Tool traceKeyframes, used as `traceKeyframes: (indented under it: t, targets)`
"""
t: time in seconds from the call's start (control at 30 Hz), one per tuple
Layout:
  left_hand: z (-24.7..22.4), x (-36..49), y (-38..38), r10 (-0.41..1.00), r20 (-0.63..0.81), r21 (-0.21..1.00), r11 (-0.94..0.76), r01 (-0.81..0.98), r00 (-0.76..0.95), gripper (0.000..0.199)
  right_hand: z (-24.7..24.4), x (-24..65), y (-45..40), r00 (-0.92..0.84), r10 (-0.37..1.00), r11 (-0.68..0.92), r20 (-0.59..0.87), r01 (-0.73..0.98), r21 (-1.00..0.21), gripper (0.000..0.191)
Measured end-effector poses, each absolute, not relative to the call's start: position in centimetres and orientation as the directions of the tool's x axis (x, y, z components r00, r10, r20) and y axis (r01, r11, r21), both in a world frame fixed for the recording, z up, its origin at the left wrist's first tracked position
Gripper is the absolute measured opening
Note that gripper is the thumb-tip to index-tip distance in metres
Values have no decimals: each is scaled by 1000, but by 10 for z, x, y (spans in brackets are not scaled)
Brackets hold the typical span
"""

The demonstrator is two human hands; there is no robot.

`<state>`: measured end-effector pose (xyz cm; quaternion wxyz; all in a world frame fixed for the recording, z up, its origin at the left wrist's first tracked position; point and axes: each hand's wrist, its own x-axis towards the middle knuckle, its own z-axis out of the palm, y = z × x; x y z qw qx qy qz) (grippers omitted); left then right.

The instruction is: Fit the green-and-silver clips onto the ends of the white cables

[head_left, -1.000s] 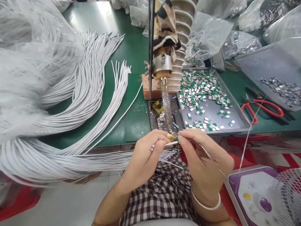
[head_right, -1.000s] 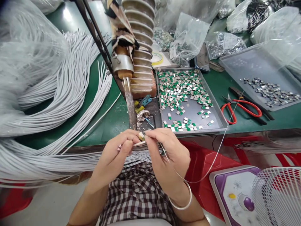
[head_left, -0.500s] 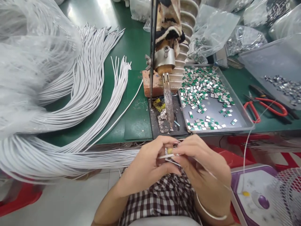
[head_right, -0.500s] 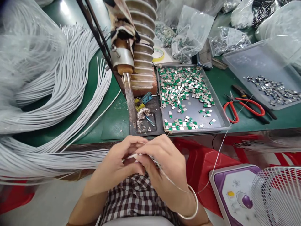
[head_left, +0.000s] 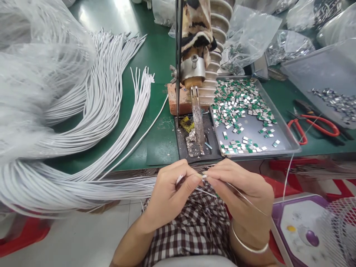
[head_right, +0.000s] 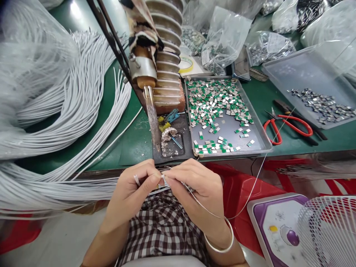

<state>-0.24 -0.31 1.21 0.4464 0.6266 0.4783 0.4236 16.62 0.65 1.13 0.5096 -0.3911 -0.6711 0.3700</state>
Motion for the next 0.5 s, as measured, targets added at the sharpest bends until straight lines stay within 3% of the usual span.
traceKeyframes:
  t: [0.17,0.33,0.43,0.5]
  targets:
    - [10,-5,-1,966,191,940,-231,249,175,21,17,168,10,-221,945,281,242,167,-945,15]
    - [4,-3,2,948,282,926,-310,216,150,12,28,169,15,-293,948,214,125,296,-931,21]
    - [-1,-4,3,948,302,930,-316,187,100,12,26,182,26,-272,949,259,161,381,-888,20]
    - [-4,-5,4,962,264,944,-272,185,66,15,22,198,40,-102,961,265,257,607,-750,13]
